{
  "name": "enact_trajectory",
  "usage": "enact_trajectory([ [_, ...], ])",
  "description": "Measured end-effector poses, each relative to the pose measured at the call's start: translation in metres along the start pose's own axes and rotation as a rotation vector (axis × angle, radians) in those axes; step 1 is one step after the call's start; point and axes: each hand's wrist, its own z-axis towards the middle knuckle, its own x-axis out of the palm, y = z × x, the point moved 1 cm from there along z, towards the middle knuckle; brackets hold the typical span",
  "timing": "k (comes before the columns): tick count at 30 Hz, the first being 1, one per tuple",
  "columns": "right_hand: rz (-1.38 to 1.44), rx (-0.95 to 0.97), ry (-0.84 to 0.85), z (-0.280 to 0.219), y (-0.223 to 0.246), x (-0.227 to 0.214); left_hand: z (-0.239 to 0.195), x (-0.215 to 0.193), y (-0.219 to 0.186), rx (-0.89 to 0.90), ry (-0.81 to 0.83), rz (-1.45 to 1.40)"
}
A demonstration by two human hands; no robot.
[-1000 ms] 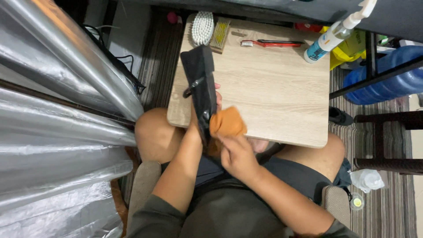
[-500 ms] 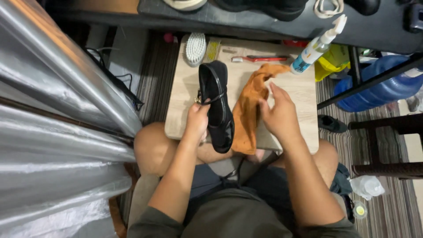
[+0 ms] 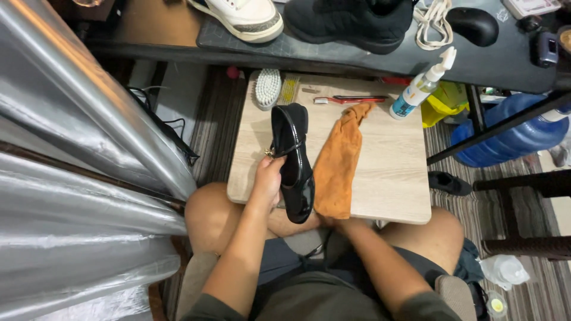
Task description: The person wipes a black loafer with a brown cloth, turning the shoe to clean the sides, heel, and sole. They then rub the shoe with their bare hands to buff the surface and inspect the shoe from multiple angles.
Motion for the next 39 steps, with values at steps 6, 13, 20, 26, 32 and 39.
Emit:
enact_trajectory([
  [6,-0.119,0.094,0.129,-0.013,0.022,-0.03,-0.003,0.004,-0.011,-0.022,0.022,0.022],
  [13,-0.282,0.228,0.318,-0.038,0.041,-0.07,0.01,-0.006,0.005,-0.024,0.02,0.027],
  [20,-0.414,0.349,0.508,-0.044,0.045,-0.087,0.012,-0.005,0.009,-0.052,-0.042,0.068],
  [26,-0.049,-0.202,0.453,-0.081,0.019,-0.043,0.006,0.003,0.009,-0.014,0.147,-0.012],
  [32,0.447,-0.327,-0.443,-0.104,0.006,-0.085,-0.005,-0.001,0.007,-0.029,0.229,-0.063],
  [39,0.517,-0.265,-0.808,-0.074,0.024,-0.088,-0.072,0.061,-0.023,-0.054,0.245,-0.443],
])
